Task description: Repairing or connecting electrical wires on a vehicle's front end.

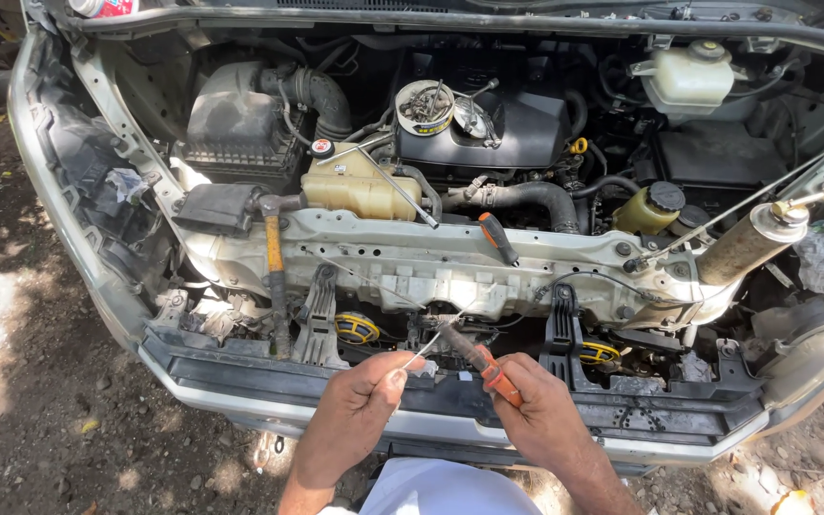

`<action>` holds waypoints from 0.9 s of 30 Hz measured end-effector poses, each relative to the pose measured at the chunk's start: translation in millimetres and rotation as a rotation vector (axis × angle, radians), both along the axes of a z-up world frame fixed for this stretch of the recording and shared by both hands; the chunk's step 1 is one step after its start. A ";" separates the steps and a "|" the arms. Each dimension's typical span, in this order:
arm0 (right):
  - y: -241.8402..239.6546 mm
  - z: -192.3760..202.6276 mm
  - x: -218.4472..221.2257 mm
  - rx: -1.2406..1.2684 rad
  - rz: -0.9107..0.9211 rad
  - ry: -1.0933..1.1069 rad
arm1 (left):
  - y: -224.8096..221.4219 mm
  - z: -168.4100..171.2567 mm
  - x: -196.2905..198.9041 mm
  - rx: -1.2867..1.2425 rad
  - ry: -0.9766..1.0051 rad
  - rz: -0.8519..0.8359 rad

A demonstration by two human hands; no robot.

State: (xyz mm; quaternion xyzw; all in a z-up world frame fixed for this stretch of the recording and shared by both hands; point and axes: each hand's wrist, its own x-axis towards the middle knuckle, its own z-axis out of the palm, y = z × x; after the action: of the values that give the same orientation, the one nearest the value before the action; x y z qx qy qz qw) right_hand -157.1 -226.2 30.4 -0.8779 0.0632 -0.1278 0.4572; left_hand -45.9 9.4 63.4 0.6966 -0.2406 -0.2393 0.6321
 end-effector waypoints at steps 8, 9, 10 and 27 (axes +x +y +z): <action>10.5 -1.2 -5.2 0.042 0.009 0.082 | -12.2 -3.4 -5.7 0.003 -0.071 0.039; 11.6 -2.9 -5.6 0.035 0.021 0.057 | -13.0 -3.0 -5.4 -0.005 -0.059 0.041; 12.3 -5.0 -5.7 0.028 0.033 0.032 | -13.3 -2.6 -4.7 0.007 -0.058 0.042; 14.3 -23.3 -0.2 0.012 -0.053 0.150 | -13.6 -17.9 -11.8 -0.037 -0.220 0.010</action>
State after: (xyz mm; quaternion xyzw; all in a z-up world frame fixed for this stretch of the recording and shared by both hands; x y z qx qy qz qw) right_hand -157.4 -211.9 7.0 -0.8802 0.1212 -0.0734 0.4530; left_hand -57.7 -4.2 45.5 0.7080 -0.3094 -0.1538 0.6159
